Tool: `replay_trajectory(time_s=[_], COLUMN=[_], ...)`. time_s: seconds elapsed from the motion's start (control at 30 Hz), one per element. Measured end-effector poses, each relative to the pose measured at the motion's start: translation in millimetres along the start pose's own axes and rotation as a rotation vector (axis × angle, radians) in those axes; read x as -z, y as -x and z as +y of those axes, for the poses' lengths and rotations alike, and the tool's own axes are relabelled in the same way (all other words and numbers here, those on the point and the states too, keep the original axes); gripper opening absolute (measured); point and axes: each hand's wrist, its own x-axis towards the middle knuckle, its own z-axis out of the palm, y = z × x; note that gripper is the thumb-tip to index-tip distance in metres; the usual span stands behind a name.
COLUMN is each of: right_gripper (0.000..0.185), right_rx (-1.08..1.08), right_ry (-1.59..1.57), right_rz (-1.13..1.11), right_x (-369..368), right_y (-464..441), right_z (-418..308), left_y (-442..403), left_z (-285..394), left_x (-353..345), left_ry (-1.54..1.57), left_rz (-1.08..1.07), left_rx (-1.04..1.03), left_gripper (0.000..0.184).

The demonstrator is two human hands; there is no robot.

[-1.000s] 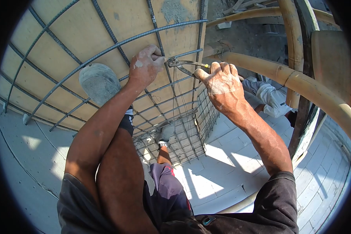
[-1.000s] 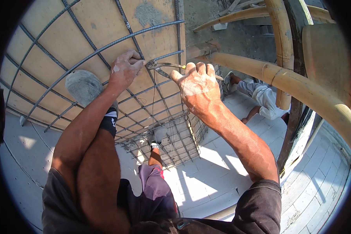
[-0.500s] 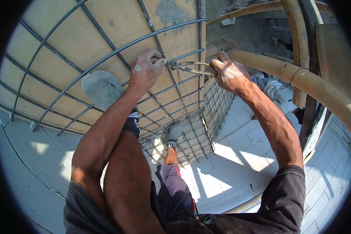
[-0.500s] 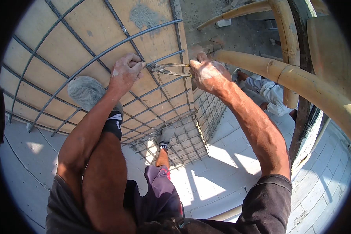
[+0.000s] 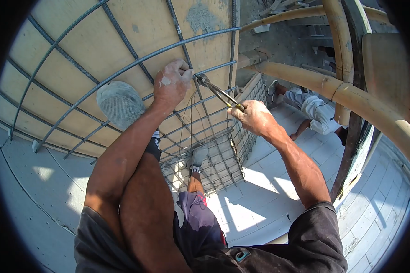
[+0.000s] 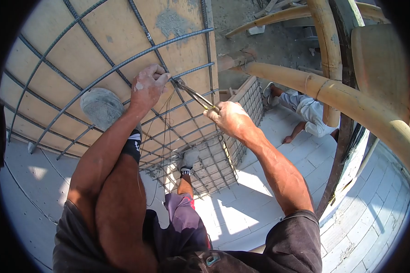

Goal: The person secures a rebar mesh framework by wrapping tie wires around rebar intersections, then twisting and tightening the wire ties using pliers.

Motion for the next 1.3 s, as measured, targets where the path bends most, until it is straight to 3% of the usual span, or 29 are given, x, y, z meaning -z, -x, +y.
replay_trajectory(time_s=[0.07,0.17,0.2,0.27,0.37,0.47,0.53,0.6,0.63,0.73,0.87,1.1,1.2,1.23,1.3], right_gripper=[0.039,0.036,0.038,0.034,0.039,0.048,0.05,0.046,0.032,0.025,0.029,0.046,0.058,0.063,0.06], right_rx=[0.035,-0.109,-0.102,-0.036,0.031,-0.017,0.157,0.226,0.233,0.466,0.47,0.49,0.354,0.362,0.292], right_ry=[-0.639,-1.555,-1.712,-1.722,-1.24,-0.738,-0.401,-0.158,-0.183,0.104,0.085,0.108,0.041,0.157,0.244], right_rz=[-0.276,-0.687,-0.744,-0.767,-0.46,-0.014,0.414,0.613,0.635,0.748,0.787,0.651,0.716,0.782,0.634], right_x=[-28.5,-76.0,-85.3,-93.0,-75.6,-59.5,-73.9,-75.2,-76.8,-87.2,-98.1,-79.8,-65.6,-61.7,-58.7], right_y=[5.9,0.8,-0.9,-3.0,2.4,21.6,25.7,32.4,36.1,31.2,26.4,25.5,33.7,31.5,28.7], right_z=[3.2,14.3,11.4,15.8,5.4,-21.1,-17.5,-18.6,-21.7,-11.7,-9.6,-8.2,-17.2,-16.2,-8.9], left_y=[1.9,2.2,-0.5,-1.3,1.9,17.3,17.6,18.7,21.1,25.1,28.7,28.6,28.2,29.3,31.6], left_z=[2.9,0.7,-1.0,-9.0,-20.3,18.8,15.3,4.8,-3.6,-17.6,-16.9,-15.4,-4.1,0.5,7.1], left_x=[-0.4,-0.3,2.2,3.5,12.1,42.8,39.2,26.8,14.6,-17.3,-29.2,-35.9,-41.9,-44.2,-48.1], left_ry=[-0.021,0.001,-0.005,-0.014,-0.048,-0.045,0.165,0.377,0.484,0.78,1.128,1.237,1.237,1.236,1.227], left_rz=[0.006,0.012,0.004,-0.026,-0.042,-0.244,-0.407,-0.512,-0.538,-0.619,-0.655,-0.592,-0.492,-0.451,-0.373], left_rx=[0.008,-0.012,-0.033,-0.061,-0.214,0.098,0.368,0.546,0.59,0.634,0.61,0.651,0.667,0.679,0.697], left_gripper=[0.013,0.013,0.017,0.026,0.024,0.032,0.04,0.05,0.056,0.061,0.049,0.041,0.037,0.035,0.031])
